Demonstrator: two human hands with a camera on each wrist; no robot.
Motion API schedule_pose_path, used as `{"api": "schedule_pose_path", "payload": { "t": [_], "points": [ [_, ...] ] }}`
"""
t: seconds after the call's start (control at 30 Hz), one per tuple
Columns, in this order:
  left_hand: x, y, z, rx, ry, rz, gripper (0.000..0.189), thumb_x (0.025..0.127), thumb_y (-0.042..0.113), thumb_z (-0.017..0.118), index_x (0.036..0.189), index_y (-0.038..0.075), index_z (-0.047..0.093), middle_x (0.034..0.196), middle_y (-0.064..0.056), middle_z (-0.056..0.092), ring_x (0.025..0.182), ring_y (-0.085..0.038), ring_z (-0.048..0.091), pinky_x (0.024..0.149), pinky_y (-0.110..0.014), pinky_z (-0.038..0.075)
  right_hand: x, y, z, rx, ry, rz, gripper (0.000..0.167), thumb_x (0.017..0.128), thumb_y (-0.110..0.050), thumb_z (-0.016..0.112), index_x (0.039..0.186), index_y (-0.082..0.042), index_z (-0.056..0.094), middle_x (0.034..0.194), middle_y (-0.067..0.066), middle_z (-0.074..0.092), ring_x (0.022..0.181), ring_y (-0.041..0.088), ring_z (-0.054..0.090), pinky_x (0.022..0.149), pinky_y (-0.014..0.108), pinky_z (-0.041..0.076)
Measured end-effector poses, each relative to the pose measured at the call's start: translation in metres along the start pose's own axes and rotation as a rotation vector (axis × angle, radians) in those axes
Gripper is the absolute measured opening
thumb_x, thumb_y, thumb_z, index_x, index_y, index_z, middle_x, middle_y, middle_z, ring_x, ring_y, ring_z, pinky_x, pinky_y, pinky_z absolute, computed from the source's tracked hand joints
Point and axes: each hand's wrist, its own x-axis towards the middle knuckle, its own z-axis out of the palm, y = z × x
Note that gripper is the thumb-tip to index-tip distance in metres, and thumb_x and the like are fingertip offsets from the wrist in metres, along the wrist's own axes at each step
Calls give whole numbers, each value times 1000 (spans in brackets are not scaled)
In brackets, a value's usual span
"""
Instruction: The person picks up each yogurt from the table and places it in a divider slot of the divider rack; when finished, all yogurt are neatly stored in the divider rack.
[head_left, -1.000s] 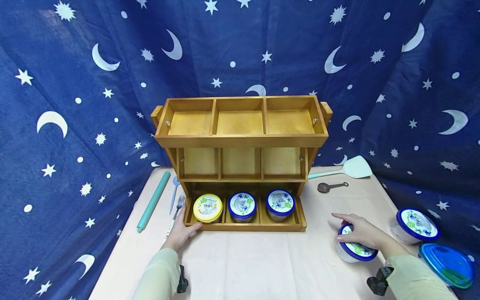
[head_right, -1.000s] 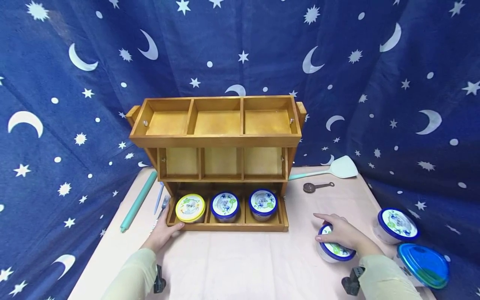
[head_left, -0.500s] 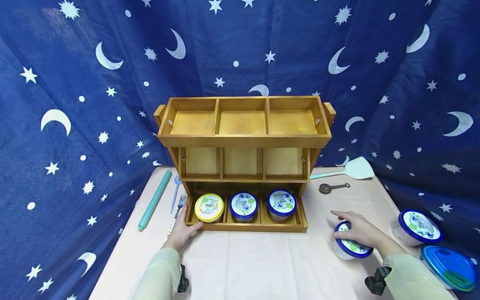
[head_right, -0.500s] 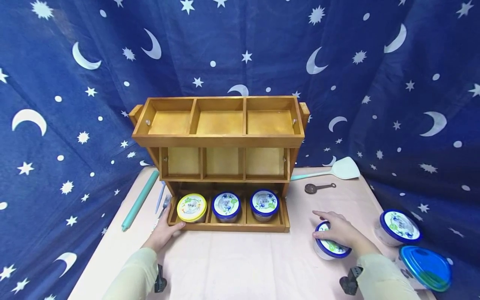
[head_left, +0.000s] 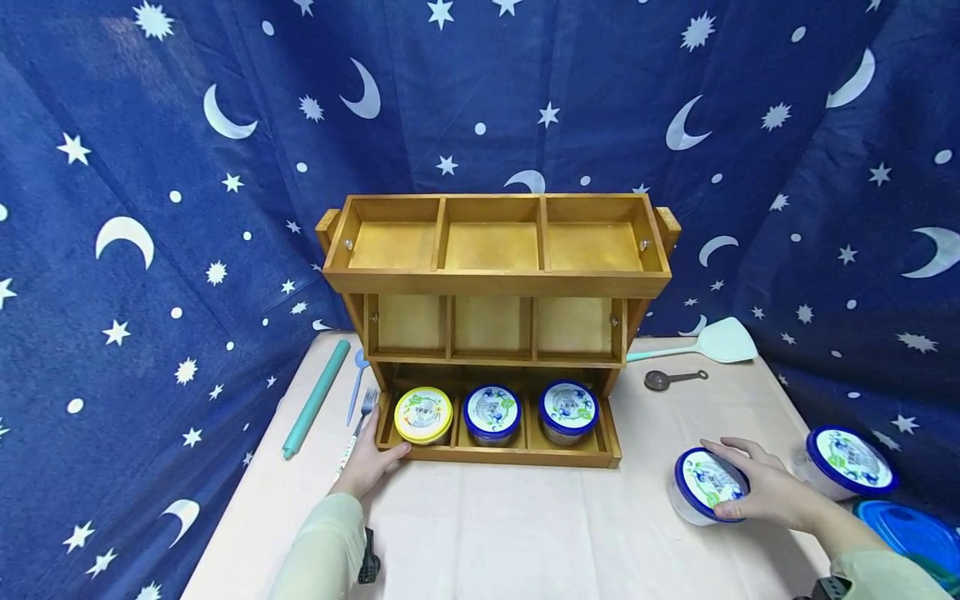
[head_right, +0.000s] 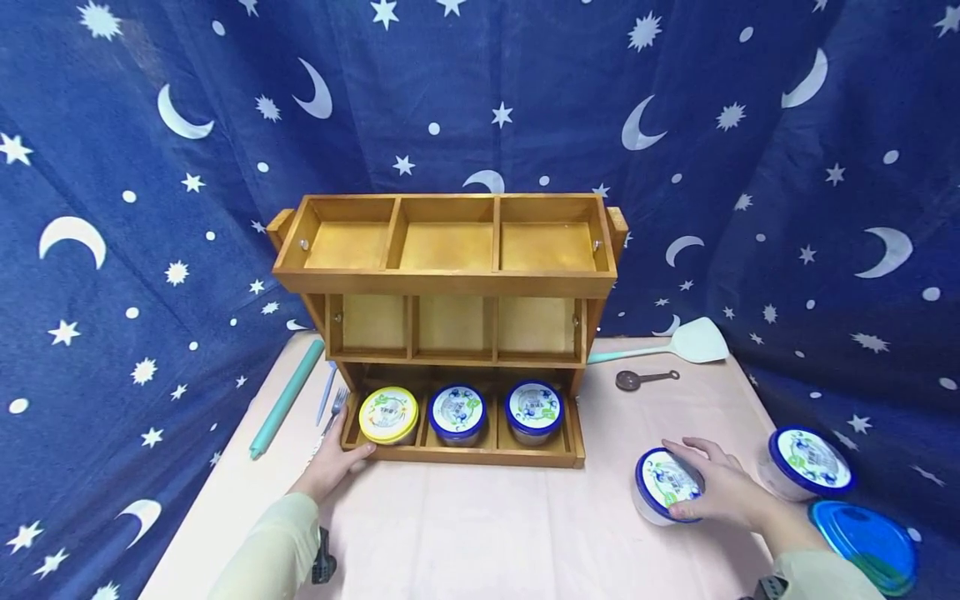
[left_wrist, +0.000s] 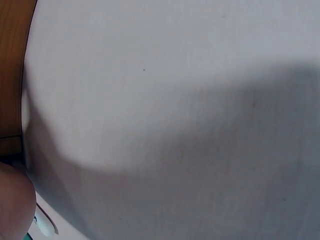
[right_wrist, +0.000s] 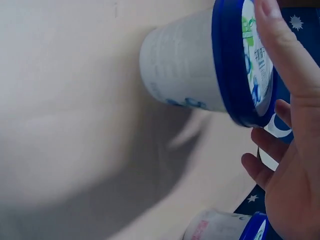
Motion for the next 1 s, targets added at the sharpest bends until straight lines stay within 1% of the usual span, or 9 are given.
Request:
{"api": "schedule_pose_path", "payload": {
  "t": [0.13,0.2,0.33,0.43,0.6,0.8,0.9,1.0],
  "points": [
    [-1,1,-1,8,3,1,109,77,45,73,152,13,2,153,-24,7,138,-43,12,109,-56,13,-7,2,4,3,-14,-24,101,60,-45,85,141,-7,38,130,29,36,112,54,40,78,70,36],
    [-2,1,-1,11,3,2,108,77,46,73,152,13,2,153,-24,7,138,-43,12,109,-55,14,-7,1,6,21,-19,-33,104,59,-43,86,142,-4,35,129,29,37,111,53,41,79,69,38],
    [-2,1,-1,7,2,5,108,77,47,73,152,12,3,153,-24,8,138,-43,12,109,-55,14,-5,-3,8,56,-34,7,108,59,-44,86,143,-1,32,129,29,36,112,51,42,80,66,40],
    [-2,1,-1,8,3,3,108,77,46,73,152,12,3,153,-24,8,138,-43,12,109,-55,14,-3,-7,9,78,-25,27,108,59,-42,86,142,1,31,129,30,34,112,50,41,81,65,40],
    [-1,1,0,16,2,2,109,77,46,73,152,13,2,153,-24,7,138,-42,12,110,-55,14,3,-15,4,101,35,-9,108,59,-38,87,142,3,31,129,29,33,112,49,41,82,65,38],
    [0,0,0,21,2,-2,108,78,45,72,152,13,1,153,-25,8,138,-43,12,109,-55,14,14,-32,-9,110,94,-66,108,60,-37,87,145,-2,29,131,26,32,113,45,40,82,64,38],
    [0,0,1,25,3,6,107,78,46,72,152,13,2,153,-25,9,137,-43,13,110,-54,14,19,-40,-17,111,123,-84,108,61,-36,87,146,-5,28,132,25,31,114,43,38,82,62,37],
    [0,0,0,28,7,12,108,78,46,72,152,12,1,153,-25,8,138,-43,13,110,-54,14,25,-48,-23,110,149,-108,108,61,-35,87,146,-6,28,133,24,31,114,41,37,82,59,36]
  ]
}}
